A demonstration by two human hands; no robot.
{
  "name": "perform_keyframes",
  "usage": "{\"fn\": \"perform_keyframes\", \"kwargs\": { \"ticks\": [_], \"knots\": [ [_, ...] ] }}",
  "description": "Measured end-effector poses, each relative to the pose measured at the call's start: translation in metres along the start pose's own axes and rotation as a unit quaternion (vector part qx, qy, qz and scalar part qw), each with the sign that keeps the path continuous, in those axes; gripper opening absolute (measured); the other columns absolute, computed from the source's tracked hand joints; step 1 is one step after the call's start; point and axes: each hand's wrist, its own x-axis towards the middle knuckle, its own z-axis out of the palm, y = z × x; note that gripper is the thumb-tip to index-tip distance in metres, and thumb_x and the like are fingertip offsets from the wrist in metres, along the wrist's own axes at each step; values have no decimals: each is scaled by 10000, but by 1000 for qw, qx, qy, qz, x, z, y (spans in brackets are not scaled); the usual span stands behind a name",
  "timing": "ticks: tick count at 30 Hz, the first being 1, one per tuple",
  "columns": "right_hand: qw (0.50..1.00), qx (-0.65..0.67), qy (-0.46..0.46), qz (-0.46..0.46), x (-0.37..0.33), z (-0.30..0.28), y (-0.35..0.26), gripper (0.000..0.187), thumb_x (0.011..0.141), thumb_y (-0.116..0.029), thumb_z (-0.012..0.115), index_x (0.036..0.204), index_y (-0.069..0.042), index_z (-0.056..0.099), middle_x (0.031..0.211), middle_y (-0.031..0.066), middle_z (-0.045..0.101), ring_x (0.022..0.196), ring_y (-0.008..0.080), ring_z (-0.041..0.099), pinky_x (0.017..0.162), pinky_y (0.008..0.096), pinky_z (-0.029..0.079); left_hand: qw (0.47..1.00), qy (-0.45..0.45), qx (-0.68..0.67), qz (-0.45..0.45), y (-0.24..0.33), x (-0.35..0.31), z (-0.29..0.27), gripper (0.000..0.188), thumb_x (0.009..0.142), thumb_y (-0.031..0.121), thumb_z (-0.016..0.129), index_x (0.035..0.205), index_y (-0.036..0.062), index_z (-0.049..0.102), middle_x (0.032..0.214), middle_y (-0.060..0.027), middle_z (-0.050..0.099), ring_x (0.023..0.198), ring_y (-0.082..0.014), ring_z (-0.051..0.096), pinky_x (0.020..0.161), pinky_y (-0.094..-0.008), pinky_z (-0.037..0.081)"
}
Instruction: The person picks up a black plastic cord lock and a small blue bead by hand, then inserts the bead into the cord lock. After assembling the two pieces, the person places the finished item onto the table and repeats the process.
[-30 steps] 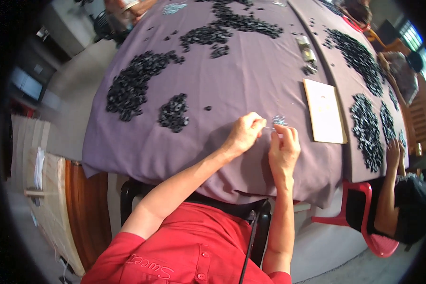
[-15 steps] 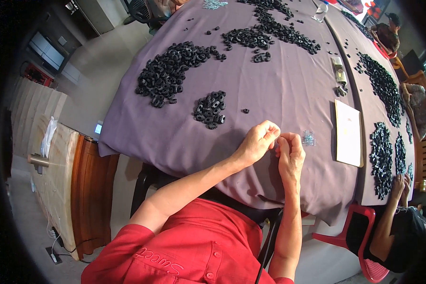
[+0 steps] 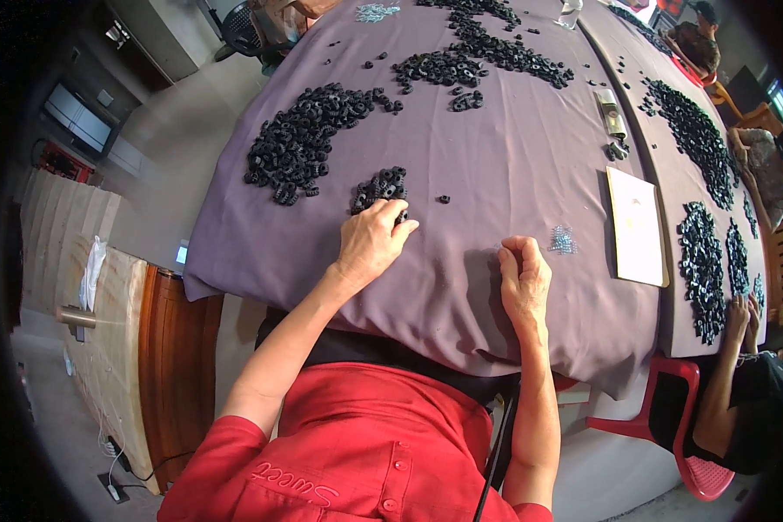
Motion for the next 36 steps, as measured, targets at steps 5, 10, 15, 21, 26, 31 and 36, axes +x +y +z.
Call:
{"fn": "perform_keyframes", "kwargs": {
  "ticks": [5, 10, 15, 21, 26, 31, 36],
  "knots": [
    [1000, -8, 4, -14, 1, 1, 0, 83, 828, -12, 584, 909, 1, 570, 764, 114, 608, 701, 186, 595, 671, 279, 469, 999, 27, 16, 33, -1, -4, 8, 145, 828, 164, 621, 941, 80, 586, 839, -97, 585, 678, -287, 626, 582, -379, 510],
    [1000, -6, -6, -18, 1, 0, -3, 82, 827, -17, 586, 906, 0, 573, 770, 119, 604, 687, 189, 592, 652, 283, 470, 998, 43, -21, 47, 4, -7, 4, 88, 848, 126, 595, 916, 84, 558, 802, -85, 550, 711, -271, 613, 585, -369, 497],
    [998, -23, 7, -51, 2, -3, -4, 89, 814, -23, 599, 900, -7, 583, 765, 122, 594, 680, 198, 588, 652, 284, 470, 966, 47, -253, 33, 32, -7, 11, 137, 841, 35, 603, 955, 35, 527, 783, -65, 547, 620, -169, 512, 589, -292, 436],
    [998, 4, 10, -64, 0, -1, -1, 110, 783, -6, 609, 891, -9, 585, 798, 135, 599, 714, 263, 609, 656, 319, 482, 982, -35, -153, 107, 62, -11, 29, 111, 827, 93, 602, 913, 86, 533, 813, -111, 529, 713, -315, 604, 604, -411, 487],
    [997, 10, 9, -70, 2, -2, 3, 104, 785, -7, 614, 882, -6, 577, 800, 143, 596, 715, 275, 607, 657, 324, 482, 987, -57, -106, 106, 64, -5, 31, 201, 812, 101, 610, 985, 79, 509, 875, -135, 574, 756, -329, 617, 636, -413, 504],
    [996, -2, 7, -86, 2, -5, 0, 102, 797, -12, 620, 894, -3, 586, 764, 103, 609, 696, 184, 598, 645, 273, 472, 992, -28, -84, 89, 60, -9, 42, 220, 818, 124, 625, 1004, 57, 525, 868, -137, 584, 762, -332, 614, 654, -404, 497],
    [996, 22, 11, -84, 0, 1, 1, 79, 816, -7, 615, 894, 1, 601, 768, 72, 619, 677, 133, 586, 650, 251, 473, 989, -25, -129, 62, 61, -10, 35, 124, 777, 91, 661, 846, 13, 593, 807, -113, 580, 685, -276, 593, 621, -360, 466]
  ]
}}
